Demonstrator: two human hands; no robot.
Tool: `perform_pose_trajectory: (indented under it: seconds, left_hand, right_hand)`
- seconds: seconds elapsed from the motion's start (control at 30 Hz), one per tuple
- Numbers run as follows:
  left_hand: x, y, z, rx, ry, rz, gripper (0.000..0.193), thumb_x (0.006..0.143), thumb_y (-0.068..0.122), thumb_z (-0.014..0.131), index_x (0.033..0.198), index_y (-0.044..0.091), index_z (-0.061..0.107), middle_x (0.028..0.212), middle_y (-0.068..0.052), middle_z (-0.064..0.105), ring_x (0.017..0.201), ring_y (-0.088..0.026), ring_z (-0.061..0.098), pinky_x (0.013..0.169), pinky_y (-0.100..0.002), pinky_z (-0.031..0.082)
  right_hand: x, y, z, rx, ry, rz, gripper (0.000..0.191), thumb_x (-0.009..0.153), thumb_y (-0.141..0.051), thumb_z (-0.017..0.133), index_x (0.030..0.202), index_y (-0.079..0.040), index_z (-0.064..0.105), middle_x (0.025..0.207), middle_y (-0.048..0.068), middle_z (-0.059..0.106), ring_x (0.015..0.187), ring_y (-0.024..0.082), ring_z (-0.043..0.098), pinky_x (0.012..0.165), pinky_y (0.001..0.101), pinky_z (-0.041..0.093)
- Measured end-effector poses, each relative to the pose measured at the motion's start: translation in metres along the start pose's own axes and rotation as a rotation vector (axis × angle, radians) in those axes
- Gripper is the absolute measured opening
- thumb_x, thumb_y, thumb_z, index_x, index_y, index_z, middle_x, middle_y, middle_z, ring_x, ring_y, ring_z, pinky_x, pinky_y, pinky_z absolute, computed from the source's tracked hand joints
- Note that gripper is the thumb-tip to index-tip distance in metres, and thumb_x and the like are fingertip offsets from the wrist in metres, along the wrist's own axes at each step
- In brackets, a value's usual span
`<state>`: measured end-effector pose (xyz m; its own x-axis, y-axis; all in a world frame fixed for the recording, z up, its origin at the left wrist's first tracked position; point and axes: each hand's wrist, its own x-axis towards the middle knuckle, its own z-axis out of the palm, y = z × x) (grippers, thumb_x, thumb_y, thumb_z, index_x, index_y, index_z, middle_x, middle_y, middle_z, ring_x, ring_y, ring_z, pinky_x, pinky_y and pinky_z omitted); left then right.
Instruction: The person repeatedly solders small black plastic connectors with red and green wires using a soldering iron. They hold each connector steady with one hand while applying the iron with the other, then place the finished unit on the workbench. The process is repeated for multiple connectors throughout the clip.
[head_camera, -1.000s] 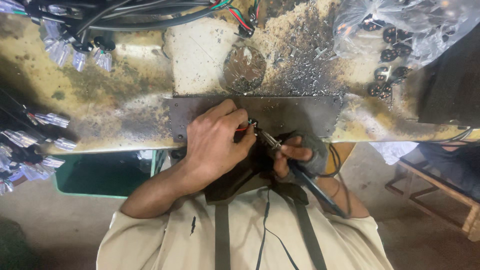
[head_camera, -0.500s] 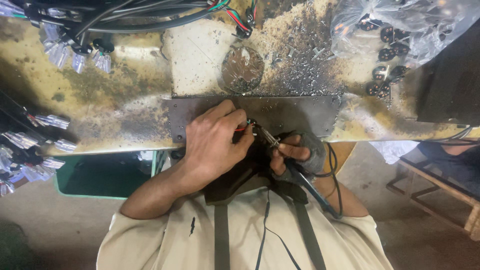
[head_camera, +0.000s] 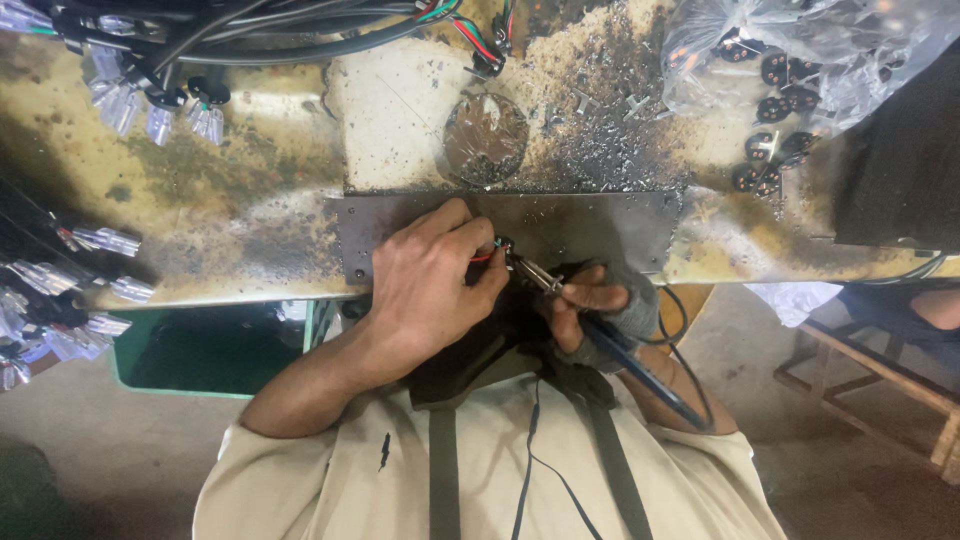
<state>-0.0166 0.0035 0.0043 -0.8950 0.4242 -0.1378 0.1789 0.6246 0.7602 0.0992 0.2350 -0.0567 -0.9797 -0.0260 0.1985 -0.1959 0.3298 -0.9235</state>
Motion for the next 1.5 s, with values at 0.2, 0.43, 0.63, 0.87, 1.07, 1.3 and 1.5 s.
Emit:
perform_pose_trajectory:
  seconds: [0.2,0.43,0.63,0.87,1.07,1.3,1.5]
  left_hand:
    - [0.0,-0.001,0.001,-0.006,0.006,0.007,0.016,0.082,0.019,0.076,0.083,0.007,0.066,0.083,-0.009,0.06,0.074,-0.033,0.066,0.06,-0.047,0.05]
    - [-0.001,-0.001,0.002,-0.007,0.016,0.002,0.017,0.082,0.019,0.076,0.081,0.007,0.065,0.083,-0.01,0.059,0.074,-0.033,0.066,0.06,-0.047,0.05]
    - [-0.001,-0.001,0.004,0.002,0.033,0.006,0.018,0.083,0.019,0.077,0.08,0.006,0.064,0.081,-0.01,0.059,0.072,-0.032,0.065,0.059,-0.047,0.049]
    - [-0.001,0.0,0.004,-0.02,0.064,0.005,0.015,0.082,0.018,0.076,0.078,0.008,0.065,0.081,-0.008,0.06,0.072,-0.031,0.066,0.06,-0.045,0.05]
    - [-0.001,-0.001,0.004,-0.008,0.047,0.004,0.02,0.083,0.02,0.078,0.077,0.007,0.064,0.08,-0.009,0.06,0.072,-0.032,0.065,0.059,-0.047,0.049]
    - [-0.002,-0.003,0.007,-0.015,0.053,0.005,0.02,0.082,0.021,0.078,0.077,0.008,0.064,0.08,-0.01,0.059,0.072,-0.033,0.065,0.06,-0.047,0.049]
    - [-0.002,-0.005,0.009,-0.009,0.071,0.022,0.019,0.082,0.021,0.077,0.077,0.008,0.064,0.081,-0.01,0.059,0.073,-0.033,0.065,0.061,-0.048,0.05]
  right_hand:
    - [-0.007,0.004,-0.004,0.137,-0.045,0.286,0.012,0.094,-0.001,0.07,0.093,-0.006,0.059,0.079,0.003,0.063,0.071,0.011,0.062,0.065,0.0204,0.049]
    - [-0.021,0.017,0.0,-0.045,-0.046,0.186,0.016,0.093,0.004,0.071,0.09,-0.006,0.059,0.081,0.002,0.061,0.074,0.009,0.061,0.068,0.0191,0.048]
    - [-0.006,0.008,-0.009,0.105,-0.087,0.254,0.013,0.093,0.001,0.069,0.098,-0.006,0.059,0.088,0.003,0.066,0.08,0.01,0.066,0.071,0.0204,0.051]
    - [0.088,0.012,-0.059,-0.042,0.006,-0.022,0.022,0.099,-0.013,0.081,0.108,-0.006,0.062,0.097,0.005,0.068,0.084,0.012,0.067,0.069,0.0229,0.056]
    - [0.156,0.036,-0.109,-1.004,0.101,-0.278,0.019,0.118,-0.01,0.07,0.125,-0.001,0.056,0.101,0.009,0.071,0.084,0.016,0.071,0.071,0.0279,0.059]
    - [0.12,0.035,-0.093,-0.812,0.134,-0.461,0.021,0.105,-0.001,0.067,0.118,0.006,0.052,0.1,0.016,0.065,0.084,0.029,0.068,0.071,0.0383,0.059]
    - [0.043,0.009,-0.035,0.106,0.017,0.491,0.009,0.099,-0.009,0.065,0.107,-0.008,0.062,0.096,0.004,0.064,0.084,0.009,0.063,0.072,0.0282,0.055]
